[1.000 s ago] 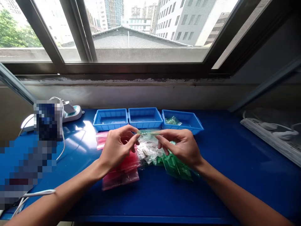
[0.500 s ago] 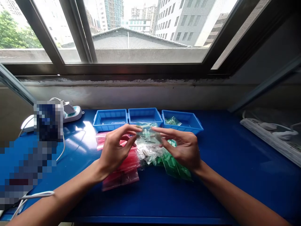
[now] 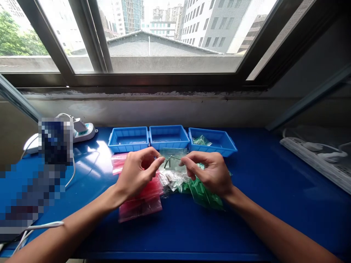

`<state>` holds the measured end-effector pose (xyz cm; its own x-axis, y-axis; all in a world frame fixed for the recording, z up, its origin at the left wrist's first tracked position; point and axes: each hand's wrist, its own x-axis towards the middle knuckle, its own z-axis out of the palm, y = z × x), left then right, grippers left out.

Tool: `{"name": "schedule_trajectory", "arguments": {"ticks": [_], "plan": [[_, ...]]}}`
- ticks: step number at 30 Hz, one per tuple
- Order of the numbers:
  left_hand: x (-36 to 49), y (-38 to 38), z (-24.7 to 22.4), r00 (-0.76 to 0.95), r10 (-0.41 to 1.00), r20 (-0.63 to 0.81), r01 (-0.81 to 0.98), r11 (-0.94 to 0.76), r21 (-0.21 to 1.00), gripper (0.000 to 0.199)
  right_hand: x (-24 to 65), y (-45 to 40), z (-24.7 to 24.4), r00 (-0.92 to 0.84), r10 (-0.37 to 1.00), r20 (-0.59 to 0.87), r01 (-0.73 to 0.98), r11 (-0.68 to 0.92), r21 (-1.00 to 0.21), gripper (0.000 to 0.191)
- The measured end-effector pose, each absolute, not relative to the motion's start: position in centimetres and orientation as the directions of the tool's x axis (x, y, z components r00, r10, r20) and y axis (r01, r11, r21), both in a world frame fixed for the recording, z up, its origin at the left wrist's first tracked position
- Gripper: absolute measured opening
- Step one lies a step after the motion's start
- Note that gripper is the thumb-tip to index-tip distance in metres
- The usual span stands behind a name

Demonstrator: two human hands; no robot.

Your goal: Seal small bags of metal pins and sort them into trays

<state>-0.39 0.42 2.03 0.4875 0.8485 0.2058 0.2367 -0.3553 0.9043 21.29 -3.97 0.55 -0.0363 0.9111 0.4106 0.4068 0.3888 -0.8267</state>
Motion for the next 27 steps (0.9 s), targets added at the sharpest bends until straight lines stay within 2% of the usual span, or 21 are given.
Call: {"name": "schedule_trajectory", "arguments": {"ticks": [5, 13, 21, 27], "plan": [[-0.3, 0.6, 2.3, 0.499, 0.859, 0.118, 0.199, -0.246, 0.949, 0.030, 21.2, -4.0, 0.7, -0.054, 0.929, 0.366, 0.394, 0.357, -0.847, 0.034], [-0.3, 0.6, 2.2, 0.490, 0.862, 0.133, 0.183, -0.251, 0.951, 0.030, 21.4, -4.0, 0.5, -0.030, 0.916, 0.400, 0.408, 0.376, -0.832, 0.026], [-0.5, 0.5, 1.8, 0.454, 0.851, 0.264, 0.197, -0.385, 0.902, 0.017, 21.2, -3.9, -0.2, -0.002, 0.912, 0.411, 0.265, 0.397, -0.879, 0.014], [-0.7, 0.6, 1.5, 0.398, 0.801, 0.447, 0.200, -0.552, 0.810, 0.024, 21.5, -3.9, -0.7, 0.033, 0.851, 0.524, 0.342, 0.483, -0.806, 0.034]]}}
